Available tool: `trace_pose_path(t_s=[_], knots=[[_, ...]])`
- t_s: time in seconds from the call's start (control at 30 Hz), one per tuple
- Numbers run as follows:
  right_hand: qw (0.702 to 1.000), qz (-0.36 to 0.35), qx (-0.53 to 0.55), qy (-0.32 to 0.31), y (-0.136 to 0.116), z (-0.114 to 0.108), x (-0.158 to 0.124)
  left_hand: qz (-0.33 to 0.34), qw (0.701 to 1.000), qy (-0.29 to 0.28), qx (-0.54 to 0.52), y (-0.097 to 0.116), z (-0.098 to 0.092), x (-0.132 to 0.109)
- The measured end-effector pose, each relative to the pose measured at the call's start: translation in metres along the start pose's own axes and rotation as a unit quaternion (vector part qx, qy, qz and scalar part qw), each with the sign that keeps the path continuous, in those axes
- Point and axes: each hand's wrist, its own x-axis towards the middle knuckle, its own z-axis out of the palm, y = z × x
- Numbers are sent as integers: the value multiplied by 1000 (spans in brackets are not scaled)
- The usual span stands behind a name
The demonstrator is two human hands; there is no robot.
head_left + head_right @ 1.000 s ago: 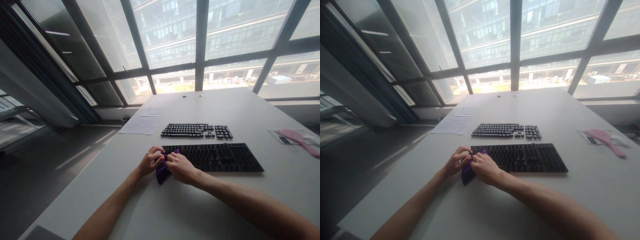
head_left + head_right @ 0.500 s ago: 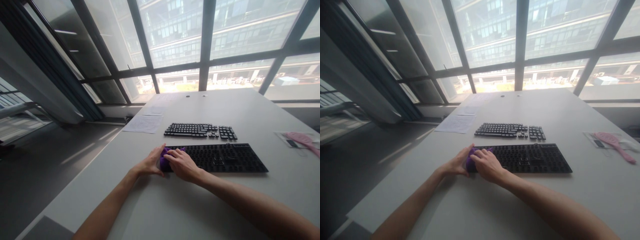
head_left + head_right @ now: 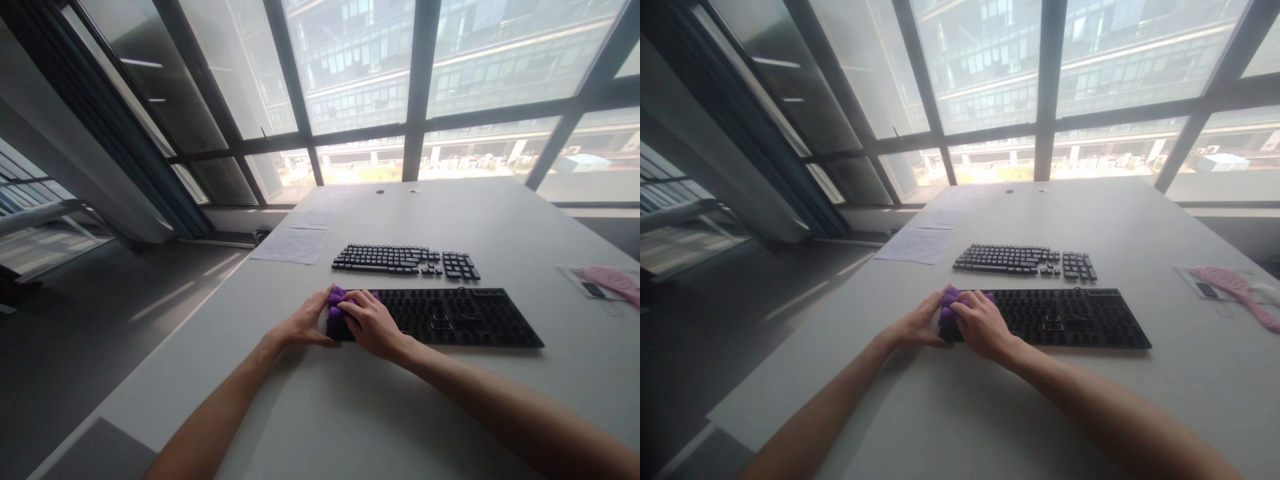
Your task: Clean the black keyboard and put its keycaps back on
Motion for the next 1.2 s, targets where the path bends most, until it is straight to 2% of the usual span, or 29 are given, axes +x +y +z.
trace_pose_path(t_s=[0.1, 0.17, 0.3, 0.37, 0.43, 0.53, 0.6, 0.7, 0.8, 0.87, 0.93, 1.07, 1.13, 1.2], knots=[[994, -81, -14, -78, -3, 6, -2, -2, 1000, -18, 17, -2, 2, 2], [994, -63, -22, -87, -2, 10, -2, -12, 999, -28, 21, -2, 1, 3], [999, 41, -5, 0, 6, 11, -2, -31, 999, -40, 17, 2, -2, 2], [999, 41, 18, 29, 6, 9, -3, -37, 998, -38, 16, 4, -2, 2], [999, -6, 34, 6, 3, 6, -3, -42, 999, -30, 15, 4, -2, 2], [990, -108, 18, -84, -5, 7, -2, -45, 998, -32, 18, 1, 1, 4], [984, -135, -1, -117, -8, 11, -2, -42, 998, -34, 21, 0, 3, 5], [990, -104, 5, -93, -5, 15, -2, -38, 999, -34, 16, -1, 3, 4], [998, -48, 23, -11, 1, 16, -2, -45, 998, -35, 13, 1, 2, 3], [999, -34, 28, 21, 2, 15, -2, -47, 998, -32, 13, 1, 2, 3], [998, -52, 26, 5, -2, 16, -1, -44, 998, -29, 19, 2, 2, 4], [989, -117, 14, -90, -10, 21, 1, -38, 998, -42, 41, 3, 2, 5], [990, -105, 12, -91, -10, 21, 1, -38, 997, -45, 41, 4, 1, 4], [996, -67, 13, -56, -7, 21, 0, -43, 998, -43, 32, 7, -1, 4]])
